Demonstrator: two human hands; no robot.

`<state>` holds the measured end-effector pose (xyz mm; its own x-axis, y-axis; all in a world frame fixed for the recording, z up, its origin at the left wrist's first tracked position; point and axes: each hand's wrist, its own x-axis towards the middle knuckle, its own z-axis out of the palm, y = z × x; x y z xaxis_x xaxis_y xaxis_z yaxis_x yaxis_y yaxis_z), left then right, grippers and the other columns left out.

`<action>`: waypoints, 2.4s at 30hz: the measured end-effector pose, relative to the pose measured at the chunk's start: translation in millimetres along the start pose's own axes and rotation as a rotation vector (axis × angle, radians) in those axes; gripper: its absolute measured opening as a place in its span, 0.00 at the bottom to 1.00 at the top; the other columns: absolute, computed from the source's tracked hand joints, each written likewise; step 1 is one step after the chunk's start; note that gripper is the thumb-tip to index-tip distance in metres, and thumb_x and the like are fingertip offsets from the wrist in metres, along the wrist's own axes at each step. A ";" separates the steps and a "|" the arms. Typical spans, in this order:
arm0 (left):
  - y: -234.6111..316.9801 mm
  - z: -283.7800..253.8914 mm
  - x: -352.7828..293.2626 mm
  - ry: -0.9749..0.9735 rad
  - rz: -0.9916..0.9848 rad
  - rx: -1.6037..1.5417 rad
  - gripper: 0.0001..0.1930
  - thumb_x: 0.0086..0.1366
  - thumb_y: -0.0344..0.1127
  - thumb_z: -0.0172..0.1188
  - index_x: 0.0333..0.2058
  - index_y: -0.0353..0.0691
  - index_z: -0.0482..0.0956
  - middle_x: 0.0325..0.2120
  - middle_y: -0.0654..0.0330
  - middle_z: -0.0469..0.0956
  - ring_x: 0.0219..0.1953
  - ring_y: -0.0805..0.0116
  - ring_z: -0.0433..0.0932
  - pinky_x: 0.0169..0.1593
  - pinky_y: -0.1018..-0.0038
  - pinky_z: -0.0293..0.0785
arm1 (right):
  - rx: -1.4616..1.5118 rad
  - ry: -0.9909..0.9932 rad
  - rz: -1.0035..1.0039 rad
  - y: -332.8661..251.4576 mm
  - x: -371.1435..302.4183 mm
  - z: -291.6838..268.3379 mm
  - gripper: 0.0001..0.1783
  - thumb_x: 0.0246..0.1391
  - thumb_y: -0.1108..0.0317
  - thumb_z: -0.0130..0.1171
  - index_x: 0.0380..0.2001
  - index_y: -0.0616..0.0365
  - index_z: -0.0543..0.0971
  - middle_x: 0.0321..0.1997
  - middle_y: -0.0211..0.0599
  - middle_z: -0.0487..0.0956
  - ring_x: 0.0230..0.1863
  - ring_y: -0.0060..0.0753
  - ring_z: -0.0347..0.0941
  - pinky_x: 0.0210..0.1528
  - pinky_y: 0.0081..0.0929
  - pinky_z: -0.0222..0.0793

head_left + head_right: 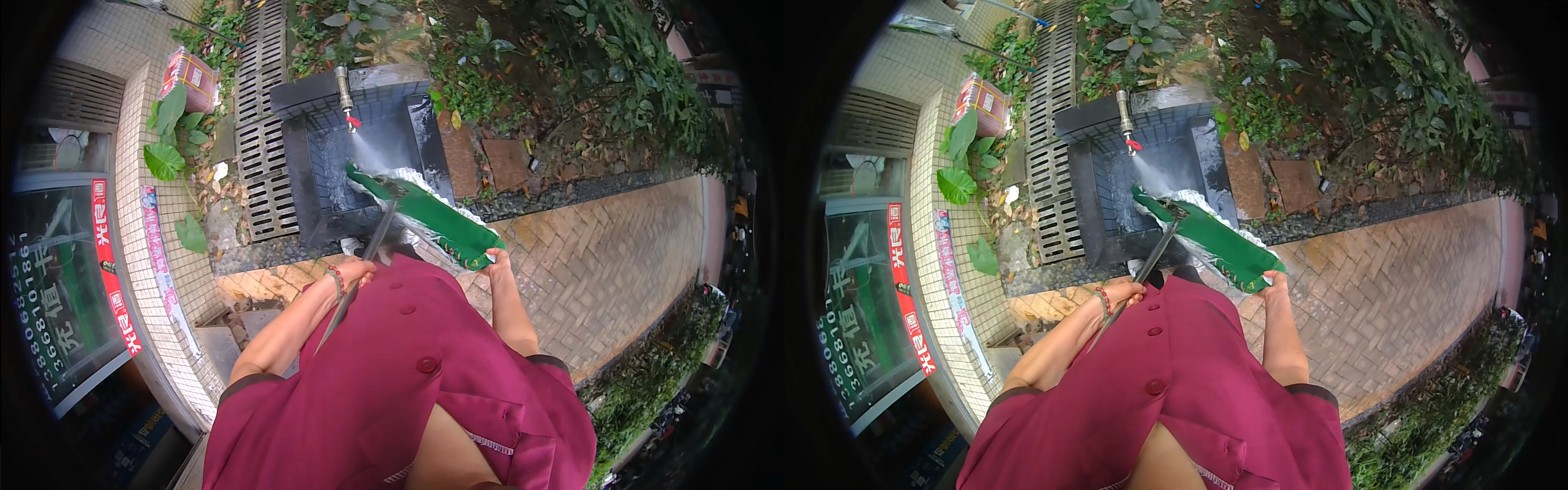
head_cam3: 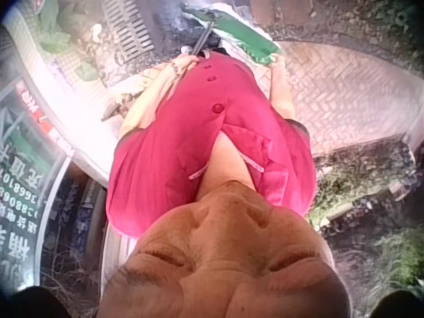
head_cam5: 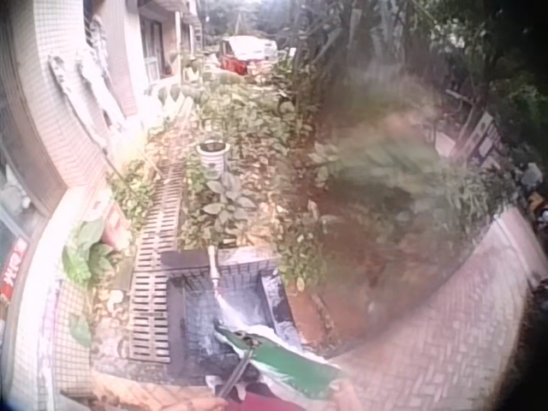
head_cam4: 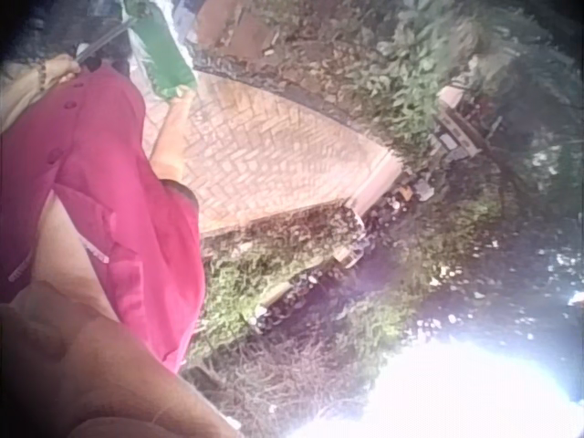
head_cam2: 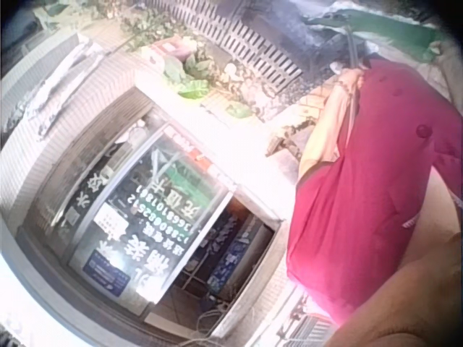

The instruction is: The person rinses a green flat mop under an outdoor tap, repeatedly squeezing and wringing the mop head to remove water. After rinsing, the person hangs the mop on a nearby wall and then walks away.

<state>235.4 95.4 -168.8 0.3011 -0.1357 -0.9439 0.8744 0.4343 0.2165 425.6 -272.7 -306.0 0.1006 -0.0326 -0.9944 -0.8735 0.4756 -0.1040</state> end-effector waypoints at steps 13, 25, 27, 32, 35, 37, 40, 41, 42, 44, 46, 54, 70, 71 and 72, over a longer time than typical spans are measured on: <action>16.5 -9.0 3.6 0.055 0.028 -0.081 0.09 0.60 0.28 0.54 0.21 0.40 0.67 0.13 0.64 0.68 0.12 0.78 0.65 0.13 0.83 0.61 | -0.017 0.066 0.062 11.0 24.7 60.2 0.31 0.35 0.73 0.47 0.50 0.60 0.61 0.59 0.57 0.61 0.57 0.69 0.60 0.56 0.76 0.47; 25.9 -8.2 -5.7 0.047 -0.022 -0.125 0.11 0.62 0.29 0.52 0.20 0.41 0.65 0.12 0.65 0.65 0.11 0.78 0.62 0.14 0.80 0.60 | -0.062 -0.038 -0.045 5.2 -21.2 87.5 0.28 0.38 0.77 0.50 0.49 0.57 0.66 0.57 0.51 0.65 0.55 0.60 0.63 0.55 0.70 0.53; 21.8 -2.1 -8.3 0.001 -0.040 -0.061 0.13 0.62 0.30 0.52 0.18 0.42 0.66 0.12 0.66 0.66 0.11 0.79 0.63 0.14 0.81 0.61 | -0.074 -0.093 -0.109 -18.2 -41.9 78.5 0.28 0.37 0.76 0.51 0.48 0.57 0.67 0.56 0.51 0.66 0.54 0.60 0.63 0.55 0.72 0.53; 12.5 8.5 -9.2 -0.157 -0.067 -0.157 0.12 0.61 0.31 0.52 0.18 0.41 0.68 0.12 0.67 0.68 0.11 0.79 0.65 0.14 0.83 0.59 | -0.275 -0.206 -0.331 -52.1 -91.5 91.1 0.22 0.37 0.81 0.50 0.41 0.55 0.70 0.39 0.39 0.72 0.39 0.45 0.72 0.37 0.50 0.74; 10.2 7.0 -5.3 -0.221 -0.065 -0.223 0.12 0.61 0.31 0.52 0.18 0.41 0.68 0.11 0.67 0.67 0.11 0.80 0.64 0.14 0.82 0.58 | -0.406 -0.142 -0.661 -37.7 -111.3 125.7 0.22 0.37 0.81 0.51 0.41 0.55 0.70 0.36 0.35 0.72 0.35 0.37 0.72 0.34 0.37 0.72; 6.7 2.2 -6.8 -0.240 -0.011 -0.206 0.12 0.61 0.31 0.52 0.18 0.41 0.68 0.11 0.67 0.66 0.11 0.80 0.64 0.13 0.82 0.58 | -0.580 -0.204 -0.800 -30.9 -129.3 150.7 0.23 0.37 0.82 0.51 0.43 0.57 0.70 0.32 0.32 0.73 0.33 0.28 0.70 0.30 0.28 0.68; 1.2 -6.5 -18.2 -0.241 0.034 -0.238 0.13 0.62 0.32 0.53 0.18 0.42 0.67 0.11 0.68 0.66 0.11 0.80 0.64 0.13 0.82 0.58 | -0.902 -0.308 -0.985 -15.3 -160.3 199.7 0.24 0.37 0.82 0.50 0.45 0.61 0.70 0.34 0.33 0.75 0.33 0.24 0.70 0.31 0.22 0.67; 0.4 -8.4 -23.7 -0.231 0.027 -0.247 0.13 0.62 0.32 0.53 0.18 0.42 0.67 0.12 0.68 0.65 0.12 0.80 0.64 0.13 0.82 0.58 | -1.001 -0.391 -0.998 -6.6 -171.5 219.8 0.26 0.38 0.80 0.51 0.47 0.64 0.69 0.38 0.35 0.75 0.36 0.26 0.71 0.34 0.22 0.68; -2.7 -11.0 -32.3 -0.223 0.062 -0.286 0.11 0.63 0.32 0.52 0.20 0.43 0.67 0.13 0.69 0.65 0.12 0.81 0.64 0.13 0.83 0.57 | -1.060 -0.341 -1.046 8.6 -181.1 243.5 0.29 0.38 0.78 0.52 0.50 0.65 0.68 0.43 0.42 0.75 0.41 0.37 0.73 0.41 0.28 0.70; -7.4 -17.8 -51.0 -0.238 0.101 -0.307 0.09 0.63 0.31 0.52 0.23 0.42 0.67 0.14 0.69 0.65 0.12 0.82 0.63 0.14 0.84 0.58 | -1.592 -0.461 -1.619 33.9 -209.6 281.5 0.29 0.36 0.77 0.54 0.48 0.63 0.71 0.50 0.54 0.72 0.50 0.55 0.68 0.55 0.42 0.63; -12.0 -23.4 -68.4 -0.257 0.120 -0.331 0.05 0.63 0.31 0.52 0.28 0.39 0.69 0.15 0.70 0.66 0.14 0.84 0.63 0.16 0.85 0.59 | -1.969 -0.575 -1.731 79.3 -231.4 316.8 0.27 0.35 0.80 0.54 0.45 0.53 0.75 0.46 0.44 0.73 0.50 0.50 0.67 0.50 0.43 0.65; -53.7 -60.3 -78.4 -0.187 0.073 -0.539 0.11 0.61 0.29 0.48 0.43 0.34 0.68 0.16 0.72 0.62 0.15 0.84 0.58 0.18 0.86 0.53 | -2.350 -1.259 -1.804 260.9 -234.1 342.0 0.18 0.29 0.71 0.63 0.30 0.40 0.81 0.30 0.24 0.74 0.42 0.33 0.68 0.46 0.31 0.59; -65.1 -84.2 -44.0 -0.141 0.048 -0.548 0.08 0.65 0.31 0.48 0.39 0.35 0.73 0.22 0.66 0.72 0.21 0.78 0.68 0.24 0.83 0.64 | -2.456 -1.273 -1.656 291.1 -204.2 354.2 0.17 0.26 0.65 0.67 0.29 0.41 0.81 0.31 0.24 0.77 0.43 0.33 0.69 0.46 0.33 0.60; -61.1 -81.2 -44.5 -0.110 0.080 -0.484 0.07 0.64 0.32 0.50 0.37 0.36 0.73 0.21 0.66 0.71 0.20 0.78 0.68 0.23 0.83 0.64 | -2.480 -1.266 -1.662 292.4 -202.9 351.1 0.17 0.27 0.65 0.67 0.29 0.41 0.81 0.32 0.24 0.77 0.44 0.33 0.69 0.46 0.34 0.60; -59.1 -79.3 -47.5 -0.091 0.132 -0.422 0.06 0.63 0.34 0.52 0.35 0.37 0.73 0.20 0.66 0.71 0.19 0.78 0.67 0.22 0.83 0.63 | -2.501 -1.287 -1.650 293.9 -201.5 348.0 0.17 0.27 0.65 0.67 0.29 0.42 0.81 0.32 0.25 0.77 0.44 0.33 0.69 0.46 0.35 0.60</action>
<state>139.3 146.8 -156.6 0.4488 -0.1242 -0.8850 0.5997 0.7760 0.1952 314.4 179.6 -129.4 -0.2157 0.9481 -0.2334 0.8838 0.0880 -0.4594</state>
